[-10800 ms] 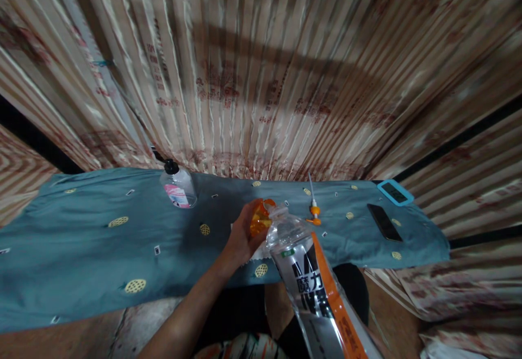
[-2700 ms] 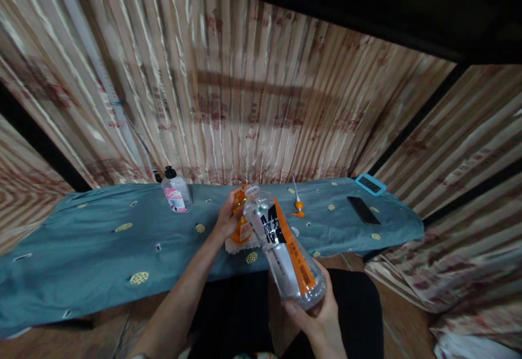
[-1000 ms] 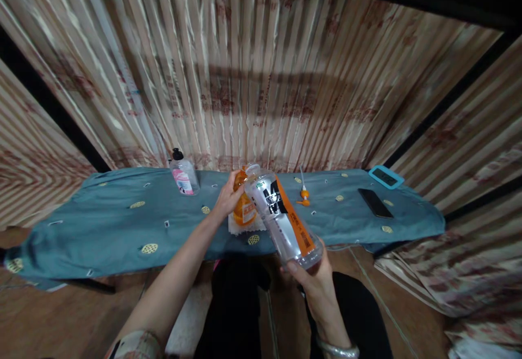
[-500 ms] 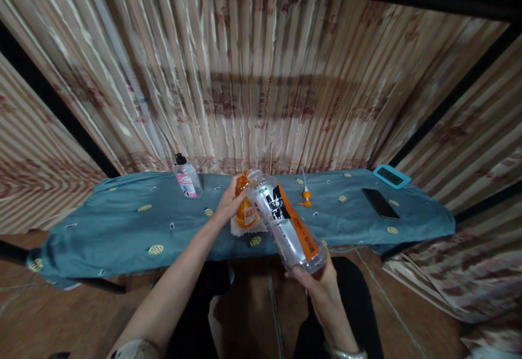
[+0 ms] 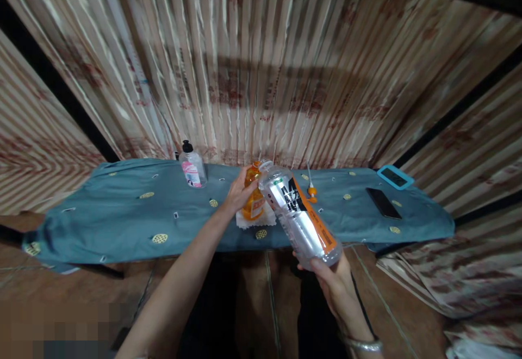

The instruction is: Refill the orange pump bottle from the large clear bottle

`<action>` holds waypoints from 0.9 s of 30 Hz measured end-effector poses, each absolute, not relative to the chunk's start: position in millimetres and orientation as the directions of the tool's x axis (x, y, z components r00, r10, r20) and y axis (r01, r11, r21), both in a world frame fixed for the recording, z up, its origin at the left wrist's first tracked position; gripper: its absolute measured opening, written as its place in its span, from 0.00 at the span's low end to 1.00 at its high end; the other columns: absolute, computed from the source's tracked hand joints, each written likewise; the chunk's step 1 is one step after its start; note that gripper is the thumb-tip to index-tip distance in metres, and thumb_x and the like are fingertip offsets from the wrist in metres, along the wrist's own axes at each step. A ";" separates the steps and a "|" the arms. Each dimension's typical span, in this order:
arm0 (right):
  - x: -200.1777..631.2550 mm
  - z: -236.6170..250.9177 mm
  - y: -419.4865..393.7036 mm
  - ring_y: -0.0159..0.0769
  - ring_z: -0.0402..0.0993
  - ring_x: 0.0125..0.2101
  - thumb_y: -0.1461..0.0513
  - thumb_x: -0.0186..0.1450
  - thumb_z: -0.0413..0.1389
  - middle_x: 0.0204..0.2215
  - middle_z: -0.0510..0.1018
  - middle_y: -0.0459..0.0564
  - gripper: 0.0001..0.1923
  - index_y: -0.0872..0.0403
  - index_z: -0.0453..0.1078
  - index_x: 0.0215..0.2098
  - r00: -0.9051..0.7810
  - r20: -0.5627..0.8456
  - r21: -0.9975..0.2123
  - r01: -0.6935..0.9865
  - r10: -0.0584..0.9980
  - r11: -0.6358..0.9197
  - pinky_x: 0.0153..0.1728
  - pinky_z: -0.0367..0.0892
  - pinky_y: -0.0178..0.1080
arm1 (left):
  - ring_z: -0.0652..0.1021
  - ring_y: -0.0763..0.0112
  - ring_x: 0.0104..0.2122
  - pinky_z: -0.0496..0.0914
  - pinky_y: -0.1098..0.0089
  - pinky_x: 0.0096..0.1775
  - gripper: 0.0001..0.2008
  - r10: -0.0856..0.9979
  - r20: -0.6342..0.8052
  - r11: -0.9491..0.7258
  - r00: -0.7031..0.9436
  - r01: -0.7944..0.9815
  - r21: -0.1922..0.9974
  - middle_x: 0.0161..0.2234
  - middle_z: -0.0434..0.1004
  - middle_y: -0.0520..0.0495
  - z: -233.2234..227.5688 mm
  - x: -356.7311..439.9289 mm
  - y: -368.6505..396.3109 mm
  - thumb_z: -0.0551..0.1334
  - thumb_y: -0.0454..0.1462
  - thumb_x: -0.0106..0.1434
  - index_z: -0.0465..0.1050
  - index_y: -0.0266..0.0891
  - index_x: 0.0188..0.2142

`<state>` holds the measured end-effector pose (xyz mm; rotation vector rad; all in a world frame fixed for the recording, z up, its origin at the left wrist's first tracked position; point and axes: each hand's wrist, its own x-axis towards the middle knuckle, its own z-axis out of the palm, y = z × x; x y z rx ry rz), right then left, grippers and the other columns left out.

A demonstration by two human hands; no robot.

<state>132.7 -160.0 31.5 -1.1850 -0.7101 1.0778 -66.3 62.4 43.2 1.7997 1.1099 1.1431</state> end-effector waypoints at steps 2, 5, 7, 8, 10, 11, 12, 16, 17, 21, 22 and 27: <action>130.4 31.3 -160.7 0.39 0.81 0.35 0.50 0.49 0.73 0.42 0.82 0.48 0.37 0.49 0.65 0.52 0.381 -0.079 -0.962 -0.272 0.921 0.030 0.32 0.80 0.40 | 0.79 0.59 0.52 0.70 0.57 0.59 0.23 0.925 0.306 -0.364 0.227 0.296 0.883 0.52 0.80 0.46 42.8 -66.4 62.3 0.60 0.42 0.65 0.62 0.43 0.58; 127.1 29.5 -163.0 0.39 0.82 0.34 0.50 0.49 0.73 0.41 0.83 0.48 0.36 0.49 0.66 0.51 0.382 -0.076 -0.962 -0.272 0.921 0.033 0.32 0.80 0.39 | 0.79 0.59 0.52 0.70 0.57 0.59 0.23 0.923 0.312 -0.369 0.225 0.289 0.883 0.53 0.79 0.46 42.6 -66.2 61.0 0.60 0.42 0.65 0.62 0.43 0.59; 126.3 27.0 -164.6 0.40 0.83 0.35 0.50 0.50 0.73 0.40 0.84 0.48 0.37 0.49 0.66 0.52 0.382 -0.090 -0.960 -0.280 0.920 0.022 0.33 0.80 0.38 | 0.79 0.59 0.53 0.70 0.57 0.59 0.23 0.921 0.316 -0.371 0.227 0.273 0.888 0.54 0.78 0.46 42.8 -65.8 59.9 0.60 0.42 0.65 0.62 0.43 0.59; 126.5 25.6 -165.2 0.41 0.83 0.36 0.50 0.50 0.72 0.41 0.84 0.49 0.37 0.49 0.66 0.52 0.386 -0.098 -0.959 -0.284 0.917 0.017 0.33 0.80 0.37 | 0.79 0.59 0.53 0.70 0.57 0.59 0.23 0.921 0.315 -0.370 0.227 0.267 0.890 0.54 0.78 0.46 43.1 -65.6 59.4 0.60 0.42 0.65 0.62 0.43 0.59; 127.6 23.5 -166.0 0.42 0.83 0.37 0.50 0.50 0.72 0.43 0.83 0.51 0.37 0.50 0.66 0.53 0.394 -0.111 -0.956 -0.292 0.912 0.010 0.34 0.80 0.38 | 0.78 0.59 0.53 0.69 0.56 0.59 0.24 0.922 0.311 -0.366 0.229 0.264 0.892 0.55 0.78 0.45 44.0 -65.4 58.4 0.60 0.43 0.65 0.62 0.43 0.59; 128.3 23.2 -166.1 0.43 0.83 0.38 0.49 0.49 0.72 0.43 0.83 0.52 0.39 0.51 0.65 0.53 0.397 -0.124 -0.954 -0.299 0.910 0.000 0.34 0.80 0.38 | 0.78 0.58 0.53 0.70 0.56 0.59 0.24 0.922 0.309 -0.365 0.232 0.266 0.892 0.54 0.78 0.45 44.4 -65.4 58.0 0.60 0.43 0.64 0.62 0.43 0.59; 128.9 23.5 -166.3 0.43 0.82 0.38 0.49 0.48 0.73 0.43 0.83 0.53 0.40 0.51 0.65 0.53 0.401 -0.137 -0.952 -0.305 0.906 -0.010 0.34 0.80 0.39 | 0.79 0.58 0.53 0.70 0.56 0.59 0.25 0.922 0.307 -0.366 0.238 0.268 0.891 0.54 0.78 0.45 44.8 -65.5 57.6 0.60 0.43 0.64 0.62 0.42 0.59; 128.7 30.7 -167.1 0.43 0.81 0.38 0.49 0.46 0.74 0.42 0.82 0.51 0.42 0.51 0.64 0.54 0.357 -0.148 -0.944 -0.329 0.922 -0.024 0.34 0.80 0.41 | 0.78 0.57 0.54 0.69 0.56 0.59 0.26 0.915 0.304 -0.373 0.267 0.268 0.888 0.54 0.79 0.46 44.8 -66.3 56.8 0.60 0.46 0.65 0.61 0.42 0.61; 127.9 33.1 -167.4 0.42 0.81 0.38 0.49 0.46 0.74 0.43 0.82 0.50 0.42 0.50 0.64 0.54 0.354 -0.143 -0.941 -0.338 0.924 -0.016 0.34 0.79 0.40 | 0.78 0.57 0.55 0.69 0.55 0.60 0.27 0.915 0.305 -0.373 0.266 0.262 0.890 0.55 0.78 0.46 44.4 -66.5 56.8 0.60 0.47 0.66 0.61 0.43 0.61; 125.1 39.5 -167.7 0.41 0.81 0.38 0.50 0.44 0.75 0.44 0.81 0.50 0.43 0.50 0.64 0.54 0.364 -0.158 -0.928 -0.371 0.918 -0.012 0.33 0.79 0.38 | 0.77 0.56 0.55 0.68 0.54 0.61 0.26 0.917 0.316 -0.373 0.244 0.242 0.896 0.55 0.78 0.46 43.0 -66.7 57.4 0.60 0.48 0.65 0.62 0.44 0.60; 125.0 40.0 -167.4 0.41 0.81 0.38 0.50 0.44 0.75 0.43 0.82 0.50 0.43 0.50 0.64 0.53 0.361 -0.156 -0.929 -0.370 0.920 -0.012 0.33 0.79 0.38 | 0.78 0.57 0.54 0.68 0.54 0.60 0.26 0.917 0.316 -0.374 0.245 0.246 0.894 0.54 0.79 0.46 42.9 -66.8 57.6 0.60 0.47 0.66 0.62 0.44 0.60; 127.1 40.8 -165.0 0.38 0.80 0.36 0.49 0.44 0.75 0.41 0.82 0.47 0.42 0.50 0.65 0.52 0.346 -0.135 -0.930 -0.368 0.929 0.002 0.32 0.78 0.37 | 0.78 0.58 0.53 0.69 0.56 0.60 0.24 0.912 0.332 -0.389 0.241 0.256 0.885 0.53 0.79 0.45 42.0 -67.1 59.1 0.60 0.45 0.66 0.62 0.42 0.59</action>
